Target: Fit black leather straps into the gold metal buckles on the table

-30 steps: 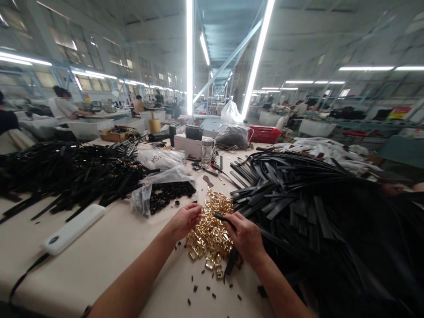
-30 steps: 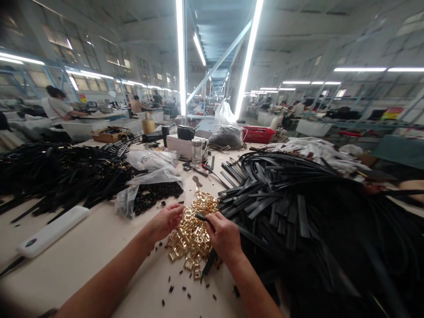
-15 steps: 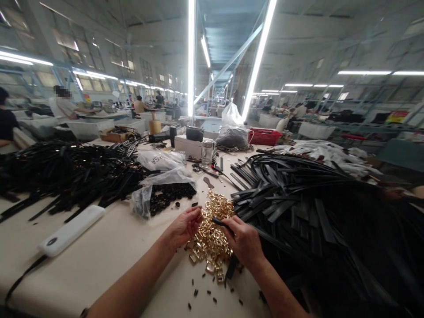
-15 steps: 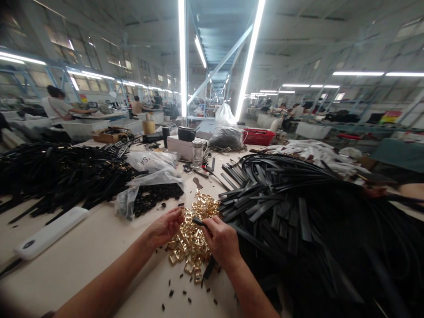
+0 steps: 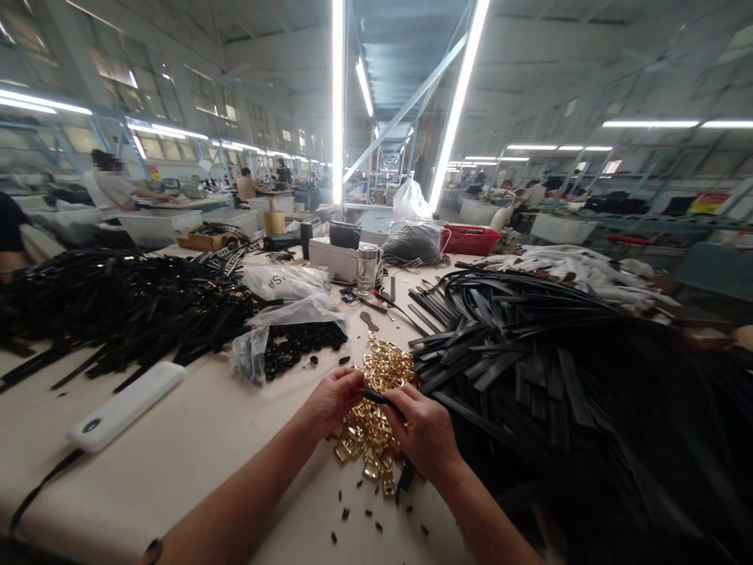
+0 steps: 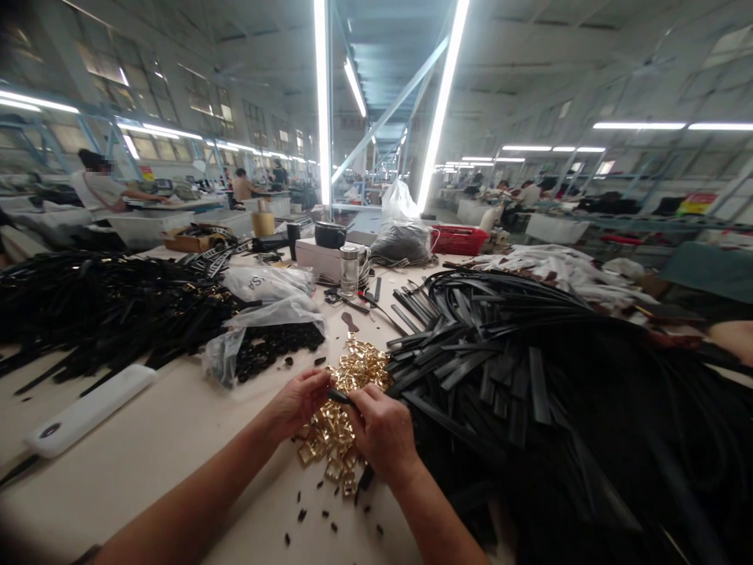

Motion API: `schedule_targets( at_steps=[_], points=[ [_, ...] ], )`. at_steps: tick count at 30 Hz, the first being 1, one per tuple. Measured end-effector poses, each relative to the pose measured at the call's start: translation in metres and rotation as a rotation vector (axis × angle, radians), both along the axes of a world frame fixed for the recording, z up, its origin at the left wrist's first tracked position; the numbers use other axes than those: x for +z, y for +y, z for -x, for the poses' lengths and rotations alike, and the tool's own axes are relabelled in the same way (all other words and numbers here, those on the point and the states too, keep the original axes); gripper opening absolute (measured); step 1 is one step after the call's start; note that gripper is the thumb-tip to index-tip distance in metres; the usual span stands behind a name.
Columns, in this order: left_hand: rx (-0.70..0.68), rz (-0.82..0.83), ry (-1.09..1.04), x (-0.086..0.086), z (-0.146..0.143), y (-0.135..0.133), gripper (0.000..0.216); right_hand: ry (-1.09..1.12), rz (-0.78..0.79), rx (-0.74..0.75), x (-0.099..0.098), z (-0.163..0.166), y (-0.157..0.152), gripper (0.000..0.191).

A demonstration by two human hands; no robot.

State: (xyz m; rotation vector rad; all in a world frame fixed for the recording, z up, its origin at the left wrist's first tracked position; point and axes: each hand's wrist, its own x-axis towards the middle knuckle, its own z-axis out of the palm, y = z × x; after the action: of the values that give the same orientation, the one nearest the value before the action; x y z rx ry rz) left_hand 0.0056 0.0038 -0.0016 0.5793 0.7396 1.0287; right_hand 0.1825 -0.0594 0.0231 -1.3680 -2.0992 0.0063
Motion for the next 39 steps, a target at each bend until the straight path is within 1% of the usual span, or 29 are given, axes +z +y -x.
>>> schedule_targets(
  at_steps=[4,9,14,17,20,22,24,28,30,33,36,39],
  points=[
    [0.037,-0.054,0.016,0.001,-0.006,-0.004,0.022,-0.005,0.009,-0.033,-0.002,0.004,0.000,0.017],
    [0.026,-0.060,0.006,0.003,-0.010,-0.009,0.022,0.008,0.021,-0.101,-0.007,0.007,0.001,0.015],
    [0.041,-0.055,-0.017,0.001,-0.013,-0.012,0.020,0.019,0.012,-0.160,-0.010,0.008,0.002,0.014],
    [0.077,-0.054,-0.014,-0.001,-0.015,-0.012,0.022,0.042,0.016,-0.176,-0.009,0.008,0.002,0.014],
    [0.070,-0.072,0.003,-0.003,-0.016,-0.013,0.024,0.051,0.035,-0.187,-0.009,0.008,0.002,0.014],
    [0.050,-0.088,0.031,-0.004,-0.017,-0.014,0.026,0.046,0.043,-0.191,-0.009,0.007,0.002,0.014],
    [0.038,-0.116,0.105,-0.004,-0.018,-0.015,0.026,0.034,0.047,-0.194,-0.010,0.007,0.003,0.014],
    [0.006,-0.249,0.321,-0.003,-0.019,-0.016,0.024,0.008,0.048,-0.209,-0.012,0.007,0.004,0.013],
    [-0.004,-0.309,0.374,0.000,-0.019,-0.017,0.024,0.018,0.051,-0.211,-0.012,0.007,0.004,0.014],
    [0.027,-0.341,0.393,0.005,-0.017,-0.016,0.025,0.072,0.061,-0.182,-0.011,0.007,0.004,0.013],
    [0.070,-0.335,0.366,0.008,-0.012,-0.013,0.026,0.117,0.076,-0.142,-0.009,0.007,0.003,0.012],
    [0.064,-0.340,0.353,0.009,-0.009,-0.010,0.027,0.127,0.073,-0.132,-0.007,0.007,0.002,0.011]
  ],
)
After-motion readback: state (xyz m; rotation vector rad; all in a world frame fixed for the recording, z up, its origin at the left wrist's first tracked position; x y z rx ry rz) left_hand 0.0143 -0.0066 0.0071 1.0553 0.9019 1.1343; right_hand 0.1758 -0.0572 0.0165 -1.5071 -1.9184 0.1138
